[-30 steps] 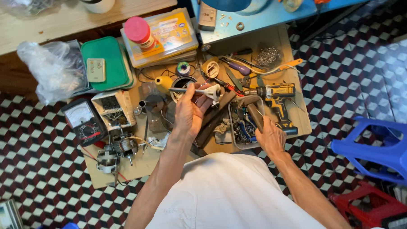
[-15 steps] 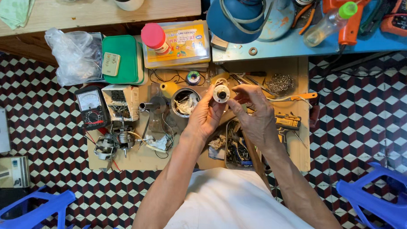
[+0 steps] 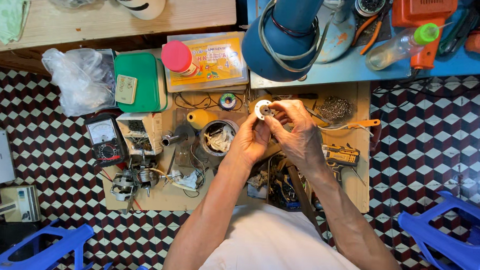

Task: The person works at a cluttered workbench, using a hammer and a metal rod to tap and adjust a small white plastic component. They repeatedly insert the rod into a yellow cylindrical object and manipulate the plastic piece, occasionally using a cloth to wipe the parts.

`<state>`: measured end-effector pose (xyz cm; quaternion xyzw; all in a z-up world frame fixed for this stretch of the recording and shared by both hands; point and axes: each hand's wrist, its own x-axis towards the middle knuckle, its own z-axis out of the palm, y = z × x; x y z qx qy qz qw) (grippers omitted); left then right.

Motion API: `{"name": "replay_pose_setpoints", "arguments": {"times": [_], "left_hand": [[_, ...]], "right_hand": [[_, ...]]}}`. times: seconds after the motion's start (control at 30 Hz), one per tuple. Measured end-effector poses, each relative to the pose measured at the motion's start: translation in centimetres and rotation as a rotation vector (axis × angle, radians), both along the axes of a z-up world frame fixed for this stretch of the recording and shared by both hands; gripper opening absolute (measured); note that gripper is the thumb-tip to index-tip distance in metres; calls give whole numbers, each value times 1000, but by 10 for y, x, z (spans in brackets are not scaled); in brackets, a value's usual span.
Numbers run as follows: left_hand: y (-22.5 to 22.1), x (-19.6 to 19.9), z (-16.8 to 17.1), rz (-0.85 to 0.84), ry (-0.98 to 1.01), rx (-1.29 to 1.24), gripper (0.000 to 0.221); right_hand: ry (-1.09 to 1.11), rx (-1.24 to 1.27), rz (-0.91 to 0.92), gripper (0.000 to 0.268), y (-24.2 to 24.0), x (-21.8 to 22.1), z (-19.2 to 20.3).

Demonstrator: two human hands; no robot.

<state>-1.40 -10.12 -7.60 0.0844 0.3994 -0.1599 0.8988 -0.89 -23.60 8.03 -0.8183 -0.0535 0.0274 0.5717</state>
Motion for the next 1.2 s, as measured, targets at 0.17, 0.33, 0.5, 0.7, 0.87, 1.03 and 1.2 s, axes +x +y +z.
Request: {"name": "replay_pose_setpoints", "arguments": {"times": [0.17, 0.33, 0.5, 0.7, 0.87, 1.03, 1.2], "left_hand": [[2, 3, -4, 8, 28, -26, 28], [10, 4, 7, -71, 0, 84, 29], [8, 3, 21, -58, -36, 117, 31], [11, -1, 40, -77, -116, 242, 34], [12, -3, 65, -77, -168, 463, 37], [10, -3, 86, -80, -252, 613, 39], [10, -3, 92, -71, -272, 686, 38]], "right_hand": [[29, -32, 13, 25, -1, 14, -8], [-19, -93, 118, 27, -6, 24, -7], [-30, -110, 107, 23, -7, 21, -9], [-8, -81, 21, 20, -5, 3, -24], [288, 300, -2, 33, -7, -9, -36], [276, 385, 31, 52, -7, -13, -37], [372, 308, 5, 51, -7, -16, -32]]}}
